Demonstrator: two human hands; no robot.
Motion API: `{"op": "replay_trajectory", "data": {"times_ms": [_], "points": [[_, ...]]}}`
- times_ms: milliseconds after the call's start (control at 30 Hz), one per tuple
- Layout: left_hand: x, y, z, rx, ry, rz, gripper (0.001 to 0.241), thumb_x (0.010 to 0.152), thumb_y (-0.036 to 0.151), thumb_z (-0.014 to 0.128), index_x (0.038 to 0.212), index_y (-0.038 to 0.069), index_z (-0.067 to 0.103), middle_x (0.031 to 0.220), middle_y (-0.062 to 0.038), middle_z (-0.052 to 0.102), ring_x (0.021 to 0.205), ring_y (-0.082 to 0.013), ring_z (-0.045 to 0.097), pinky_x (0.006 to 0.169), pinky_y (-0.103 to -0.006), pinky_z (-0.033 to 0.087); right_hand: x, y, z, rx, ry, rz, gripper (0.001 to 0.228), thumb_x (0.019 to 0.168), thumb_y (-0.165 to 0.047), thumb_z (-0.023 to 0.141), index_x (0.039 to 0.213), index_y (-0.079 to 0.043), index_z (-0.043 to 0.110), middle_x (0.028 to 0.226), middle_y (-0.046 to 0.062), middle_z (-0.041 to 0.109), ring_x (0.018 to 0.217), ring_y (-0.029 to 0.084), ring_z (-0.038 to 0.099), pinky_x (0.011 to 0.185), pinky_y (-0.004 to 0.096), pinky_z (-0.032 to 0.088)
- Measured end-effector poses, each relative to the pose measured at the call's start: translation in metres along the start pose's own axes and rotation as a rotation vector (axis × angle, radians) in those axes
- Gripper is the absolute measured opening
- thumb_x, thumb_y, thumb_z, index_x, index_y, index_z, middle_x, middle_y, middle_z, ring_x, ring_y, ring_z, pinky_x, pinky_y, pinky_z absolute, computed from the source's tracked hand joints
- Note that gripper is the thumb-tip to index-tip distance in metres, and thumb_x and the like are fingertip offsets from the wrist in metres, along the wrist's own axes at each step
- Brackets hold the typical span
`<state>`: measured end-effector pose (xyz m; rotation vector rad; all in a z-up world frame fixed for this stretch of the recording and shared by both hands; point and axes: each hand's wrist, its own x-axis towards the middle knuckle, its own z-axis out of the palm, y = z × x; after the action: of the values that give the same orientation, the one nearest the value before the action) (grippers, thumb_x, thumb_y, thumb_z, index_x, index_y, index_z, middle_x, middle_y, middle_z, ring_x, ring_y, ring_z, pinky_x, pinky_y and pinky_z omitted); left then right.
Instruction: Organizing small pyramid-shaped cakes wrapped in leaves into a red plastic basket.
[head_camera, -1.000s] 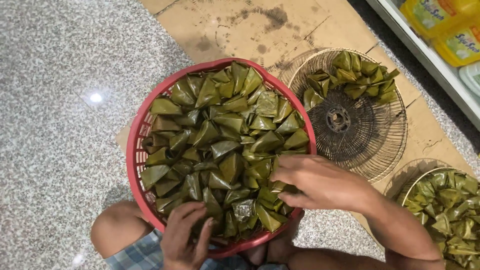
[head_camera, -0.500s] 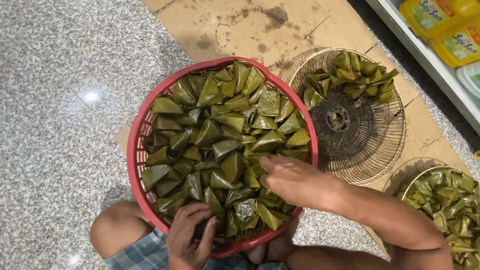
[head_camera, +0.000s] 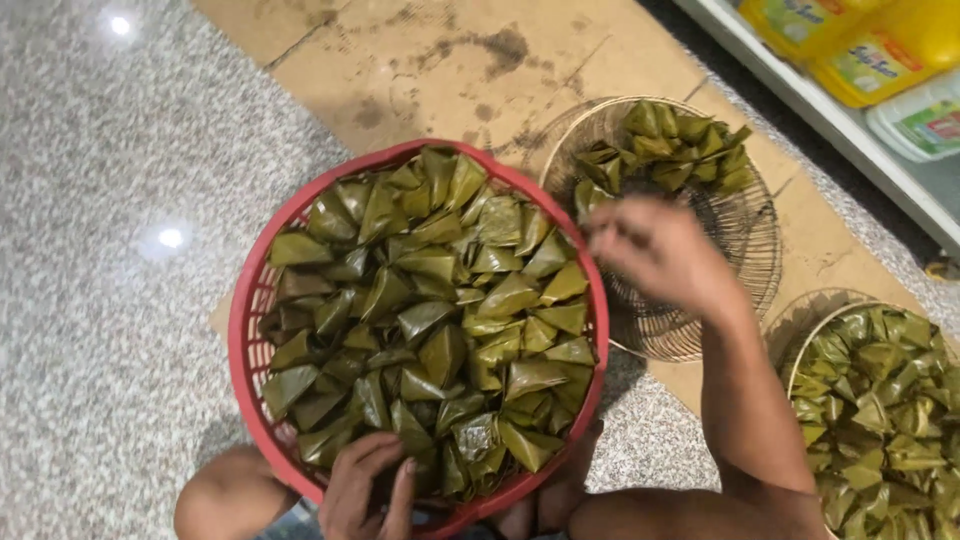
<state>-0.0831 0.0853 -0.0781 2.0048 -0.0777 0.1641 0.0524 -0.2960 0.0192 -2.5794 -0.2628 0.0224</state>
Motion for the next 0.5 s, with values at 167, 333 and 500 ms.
{"op": "replay_trajectory", "data": {"times_ms": [167,333,500], "points": [[-0.031,-0.079,0.010,0.065,-0.040,-0.037,0.017,0.071,0.013,0.080,0.085,0.004,0.075,0.104,-0.010,0.075,0.090,-0.0194,0.074,0.086,-0.0291,0.059,-0.005,0.148,0.056,-0.068,0.149,0.490,0.025,0.097,-0.013,0.069,0.119,-0.001,0.069,0.100,0.014,0.073,0.069,0.021,0.067,0.066,0.034,0.057],[-0.029,-0.084,0.011,0.106,-0.039,0.016,0.023,0.070,0.017,0.082,0.088,0.005,0.073,0.103,-0.009,0.075,0.091,-0.0197,0.074,0.085,-0.0293,0.060,0.002,0.194,0.119,-0.076,0.101,0.661,0.050,0.094,-0.020,0.072,0.137,-0.001,0.056,0.118,0.019,0.060,0.078,0.025,0.068,0.079,0.045,0.062],[-0.010,-0.031,0.007,0.127,0.008,-0.021,0.019,0.072,0.009,0.080,0.088,0.001,0.072,0.101,-0.014,0.077,0.086,-0.0215,0.076,0.079,-0.0306,0.062,0.014,0.187,0.151,-0.165,0.268,0.573,0.062,0.085,-0.025,0.080,0.139,-0.007,0.054,0.121,0.021,0.058,0.103,0.044,0.063,0.086,0.058,0.051]]}}
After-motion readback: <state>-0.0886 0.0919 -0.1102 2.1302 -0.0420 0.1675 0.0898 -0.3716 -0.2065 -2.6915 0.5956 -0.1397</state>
